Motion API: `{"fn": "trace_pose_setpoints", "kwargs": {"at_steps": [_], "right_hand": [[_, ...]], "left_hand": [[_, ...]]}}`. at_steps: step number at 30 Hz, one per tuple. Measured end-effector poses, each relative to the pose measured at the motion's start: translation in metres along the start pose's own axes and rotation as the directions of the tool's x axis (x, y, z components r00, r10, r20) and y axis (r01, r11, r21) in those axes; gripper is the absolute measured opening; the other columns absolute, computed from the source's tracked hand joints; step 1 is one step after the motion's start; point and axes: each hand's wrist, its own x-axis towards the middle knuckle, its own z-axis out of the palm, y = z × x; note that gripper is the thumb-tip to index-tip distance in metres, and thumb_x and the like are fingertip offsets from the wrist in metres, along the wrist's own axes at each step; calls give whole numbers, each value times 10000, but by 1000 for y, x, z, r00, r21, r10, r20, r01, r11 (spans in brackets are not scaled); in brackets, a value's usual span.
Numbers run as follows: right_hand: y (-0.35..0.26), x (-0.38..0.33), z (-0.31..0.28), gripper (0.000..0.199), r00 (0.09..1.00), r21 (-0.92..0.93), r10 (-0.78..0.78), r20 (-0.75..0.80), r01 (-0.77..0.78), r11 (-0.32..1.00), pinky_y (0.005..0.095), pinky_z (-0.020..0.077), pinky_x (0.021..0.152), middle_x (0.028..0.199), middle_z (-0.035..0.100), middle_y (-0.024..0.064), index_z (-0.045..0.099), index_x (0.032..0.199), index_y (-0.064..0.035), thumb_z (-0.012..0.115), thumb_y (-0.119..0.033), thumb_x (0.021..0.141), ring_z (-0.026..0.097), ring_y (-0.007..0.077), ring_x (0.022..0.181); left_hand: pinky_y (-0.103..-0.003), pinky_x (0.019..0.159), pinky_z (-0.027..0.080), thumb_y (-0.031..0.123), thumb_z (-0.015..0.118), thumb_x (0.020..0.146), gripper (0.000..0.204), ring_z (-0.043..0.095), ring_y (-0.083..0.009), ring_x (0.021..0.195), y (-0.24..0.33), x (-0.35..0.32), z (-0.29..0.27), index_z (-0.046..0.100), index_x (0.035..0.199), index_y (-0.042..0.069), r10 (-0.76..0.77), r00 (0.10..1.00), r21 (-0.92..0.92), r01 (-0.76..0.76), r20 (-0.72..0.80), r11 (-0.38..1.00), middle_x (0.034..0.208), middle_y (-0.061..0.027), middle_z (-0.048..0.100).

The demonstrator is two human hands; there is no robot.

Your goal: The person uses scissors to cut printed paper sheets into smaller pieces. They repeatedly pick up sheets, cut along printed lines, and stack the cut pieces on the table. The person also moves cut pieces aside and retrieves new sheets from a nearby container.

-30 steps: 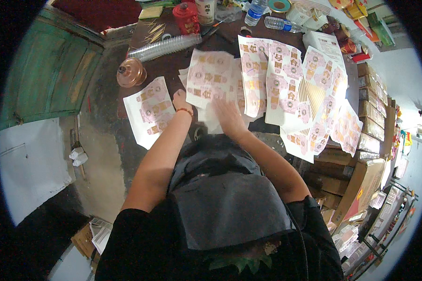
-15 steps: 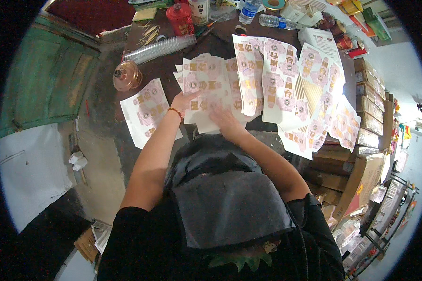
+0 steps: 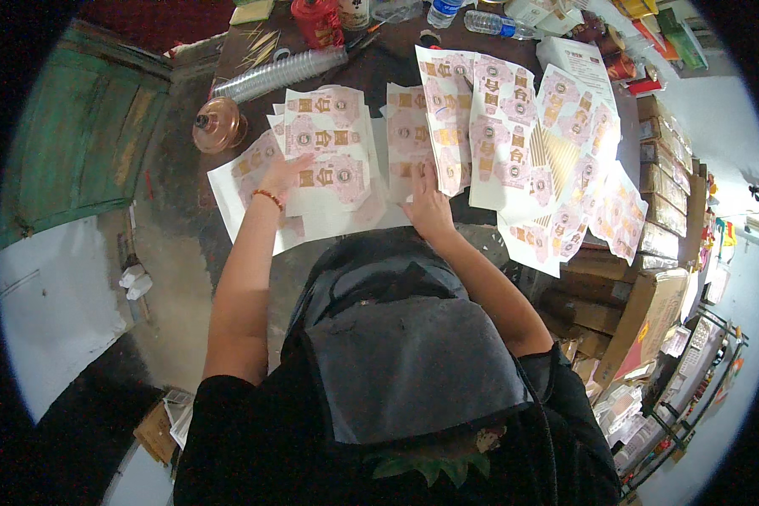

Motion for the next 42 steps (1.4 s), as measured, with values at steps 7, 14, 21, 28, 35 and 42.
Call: {"fn": "trace_pose_setpoints", "kwargs": {"at_steps": [7, 14, 21, 28, 35, 42], "right_hand": [[1, 2, 4, 491, 965, -145, -180, -190, 154, 977, 434, 377, 1011, 1273, 459, 265, 411, 1280, 66, 453, -21, 798, 435, 415, 1206], [-61, -7, -40, 474, 860, -9, -443, -254, 455, 890, 442, 373, 1010, 1261, 487, 227, 460, 1228, 66, 492, -22, 763, 471, 370, 1183], [-94, -30, -20, 492, 783, -158, -617, -74, 602, 783, 485, 344, 1025, 1274, 452, 276, 426, 1226, 107, 475, -141, 804, 437, 401, 1207], [-96, -14, -34, 471, 839, -108, -536, -96, 526, 843, 454, 355, 1015, 1270, 464, 260, 433, 1231, 83, 480, -115, 806, 447, 384, 1197], [-91, 16, -53, 359, 933, 123, -180, -311, 227, 966, 394, 519, 656, 964, 624, 211, 508, 1202, -14, 479, -8, 844, 630, 348, 773], [-80, 28, -97, 316, 915, 202, -119, -386, 210, 957, 421, 483, 603, 851, 613, 235, 524, 1191, -44, 499, -16, 878, 616, 371, 697]], "left_hand": [[-325, 823, 504, 127, 627, 868, 440, 584, -201, 1002, 10, -47, -12, 421, 1218, -43, -37, 999, -1, 37, 14, 999, 1135, -132, 578], [-274, 697, 488, 151, 615, 880, 274, 590, -140, 831, -15, -51, -8, 542, 1115, 30, -42, 998, -8, 42, -56, 999, 996, -40, 616], [-325, 794, 520, 178, 512, 933, 325, 615, -191, 981, -27, -57, 1, 519, 1198, -9, 145, 989, -280, -129, 35, 951, 1150, -100, 604], [-344, 817, 518, 206, 528, 931, 369, 597, -203, 1008, -20, -71, 1, 444, 1237, 17, 33, 999, -298, -27, 13, 954, 1155, -99, 580], [-336, 829, 522, 178, 513, 938, 322, 602, -194, 973, -26, -66, -6, 467, 1217, 23, 69, 996, -318, -45, 64, 947, 1124, -82, 586], [-330, 843, 518, 130, 513, 932, 302, 592, -176, 990, -34, -64, -23, 482, 1214, 26, 101, 989, -437, -44, 108, 899, 1134, -67, 577]]}}
